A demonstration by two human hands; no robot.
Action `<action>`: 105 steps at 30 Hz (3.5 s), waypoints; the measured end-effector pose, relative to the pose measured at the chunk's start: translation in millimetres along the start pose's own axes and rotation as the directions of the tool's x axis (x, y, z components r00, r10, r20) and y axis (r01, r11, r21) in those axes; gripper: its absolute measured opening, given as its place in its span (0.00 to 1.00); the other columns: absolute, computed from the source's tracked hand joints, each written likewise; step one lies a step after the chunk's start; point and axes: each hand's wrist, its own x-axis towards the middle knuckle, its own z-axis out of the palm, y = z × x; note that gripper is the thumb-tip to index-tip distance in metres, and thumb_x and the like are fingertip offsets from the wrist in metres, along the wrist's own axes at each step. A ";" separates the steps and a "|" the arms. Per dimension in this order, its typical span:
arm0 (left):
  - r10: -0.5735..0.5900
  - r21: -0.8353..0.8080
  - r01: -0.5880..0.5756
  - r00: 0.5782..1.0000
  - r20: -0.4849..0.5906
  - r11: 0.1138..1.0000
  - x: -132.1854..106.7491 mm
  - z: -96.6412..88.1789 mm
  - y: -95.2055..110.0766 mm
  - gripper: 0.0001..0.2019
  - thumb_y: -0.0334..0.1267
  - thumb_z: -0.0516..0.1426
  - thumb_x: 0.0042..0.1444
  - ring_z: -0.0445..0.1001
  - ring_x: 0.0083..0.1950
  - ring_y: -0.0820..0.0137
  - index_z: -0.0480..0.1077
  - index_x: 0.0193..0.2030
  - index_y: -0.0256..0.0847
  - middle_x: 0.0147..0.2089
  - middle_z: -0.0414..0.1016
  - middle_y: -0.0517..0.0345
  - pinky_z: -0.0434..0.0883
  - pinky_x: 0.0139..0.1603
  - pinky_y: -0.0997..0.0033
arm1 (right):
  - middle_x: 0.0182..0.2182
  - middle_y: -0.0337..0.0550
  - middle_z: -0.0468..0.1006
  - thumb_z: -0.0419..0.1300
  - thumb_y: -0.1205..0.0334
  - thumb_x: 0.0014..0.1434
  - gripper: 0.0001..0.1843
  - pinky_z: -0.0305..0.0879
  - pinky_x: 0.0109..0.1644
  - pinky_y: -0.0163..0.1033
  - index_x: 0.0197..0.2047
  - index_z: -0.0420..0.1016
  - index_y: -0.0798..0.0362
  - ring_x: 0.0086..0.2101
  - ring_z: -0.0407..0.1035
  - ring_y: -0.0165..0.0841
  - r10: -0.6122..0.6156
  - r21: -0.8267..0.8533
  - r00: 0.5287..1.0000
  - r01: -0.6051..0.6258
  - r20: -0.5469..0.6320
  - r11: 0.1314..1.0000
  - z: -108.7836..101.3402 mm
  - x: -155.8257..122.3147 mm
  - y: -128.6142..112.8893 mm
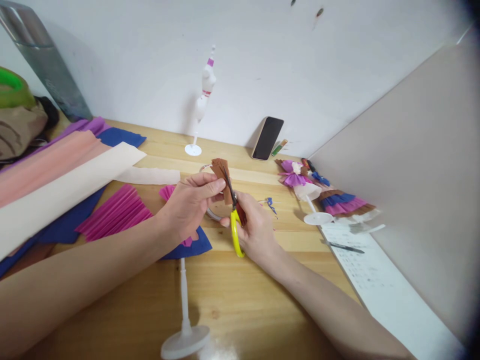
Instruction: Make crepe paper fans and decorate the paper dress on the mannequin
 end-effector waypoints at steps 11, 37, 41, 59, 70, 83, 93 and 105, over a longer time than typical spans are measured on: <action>0.008 0.002 -0.008 1.000 -0.007 1.000 1.0 0.6 0.6 0.10 0.34 0.69 0.44 0.73 0.30 0.71 0.72 0.21 0.38 0.25 0.75 0.59 0.69 0.28 0.72 | 0.28 0.43 0.73 0.51 0.41 0.65 0.23 0.61 0.31 0.38 0.46 0.69 0.53 0.28 0.65 0.35 0.001 0.065 1.000 -0.001 -0.001 0.998 -1.9 2.8 -3.2; 0.032 0.060 -0.033 0.999 0.014 0.998 2.8 0.1 -3.2 0.07 0.35 0.71 0.39 0.73 0.28 0.74 0.78 0.22 0.37 0.25 0.78 0.58 0.71 0.34 0.74 | 0.28 0.37 0.65 0.54 0.45 0.63 0.17 0.56 0.32 0.35 0.35 0.59 0.50 0.28 0.60 0.31 0.041 0.240 0.996 -0.058 0.076 0.969 -9.1 2.1 -11.2; 0.019 0.077 -0.021 0.999 0.031 0.997 3.0 0.0 -4.9 0.09 0.37 0.71 0.39 0.73 0.27 0.74 0.77 0.21 0.37 0.23 0.78 0.58 0.70 0.33 0.73 | 0.28 0.38 0.67 0.53 0.44 0.64 0.18 0.57 0.32 0.35 0.35 0.60 0.50 0.28 0.61 0.31 0.042 0.275 0.996 -0.061 0.075 0.960 -9.3 2.5 -12.1; 0.008 0.075 -0.010 1.000 0.030 0.997 3.2 -1.5 -4.9 0.06 0.35 0.70 0.39 0.73 0.29 0.74 0.79 0.23 0.36 0.25 0.79 0.58 0.70 0.34 0.74 | 0.23 0.34 0.62 0.52 0.42 0.64 0.20 0.55 0.27 0.33 0.34 0.61 0.50 0.23 0.57 0.28 0.105 0.233 0.994 -0.107 0.020 0.967 -2.2 -2.9 -5.6; 0.006 0.005 -0.008 0.982 0.191 1.000 14.6 -16.7 17.2 0.07 0.36 0.69 0.46 0.74 0.31 0.76 0.80 0.31 0.36 0.31 0.79 0.58 0.70 0.35 0.77 | 0.25 0.38 0.72 0.52 0.51 0.64 0.12 0.58 0.30 0.35 0.37 0.65 0.51 0.24 0.66 0.31 0.262 -0.013 0.906 -0.274 0.331 0.962 -60.0 13.4 -2.0; 0.069 0.020 -0.072 0.989 0.132 0.997 11.2 -6.4 40.1 0.03 0.29 0.67 0.48 0.74 0.28 0.78 0.76 0.29 0.34 0.31 0.78 0.59 0.71 0.32 0.80 | 0.25 0.37 0.73 0.55 0.75 0.47 0.23 0.50 0.28 0.34 0.47 0.70 0.49 0.25 0.67 0.32 0.358 -0.336 0.700 -0.177 0.618 0.925 -56.8 -45.3 -10.6; 0.057 0.002 -0.058 0.981 0.188 0.998 8.9 -9.3 16.7 0.07 0.35 0.69 0.47 0.75 0.32 0.75 0.77 0.31 0.37 0.31 0.78 0.60 0.72 0.37 0.74 | 0.28 0.38 0.71 0.59 0.61 0.57 0.09 0.66 0.33 0.39 0.36 0.60 0.49 0.28 0.68 0.32 0.212 0.341 0.956 -0.272 0.205 0.900 -46.2 -34.6 -16.8; 0.054 0.029 -0.058 0.989 0.138 0.998 4.2 -1.3 9.5 0.09 0.36 0.70 0.44 0.74 0.29 0.74 0.75 0.26 0.36 0.26 0.77 0.59 0.72 0.37 0.72 | 0.31 0.38 0.71 0.64 0.50 0.55 0.20 0.68 0.34 0.39 0.41 0.59 0.48 0.30 0.69 0.32 0.257 0.489 0.960 -0.279 0.114 0.826 -19.1 -25.4 -12.4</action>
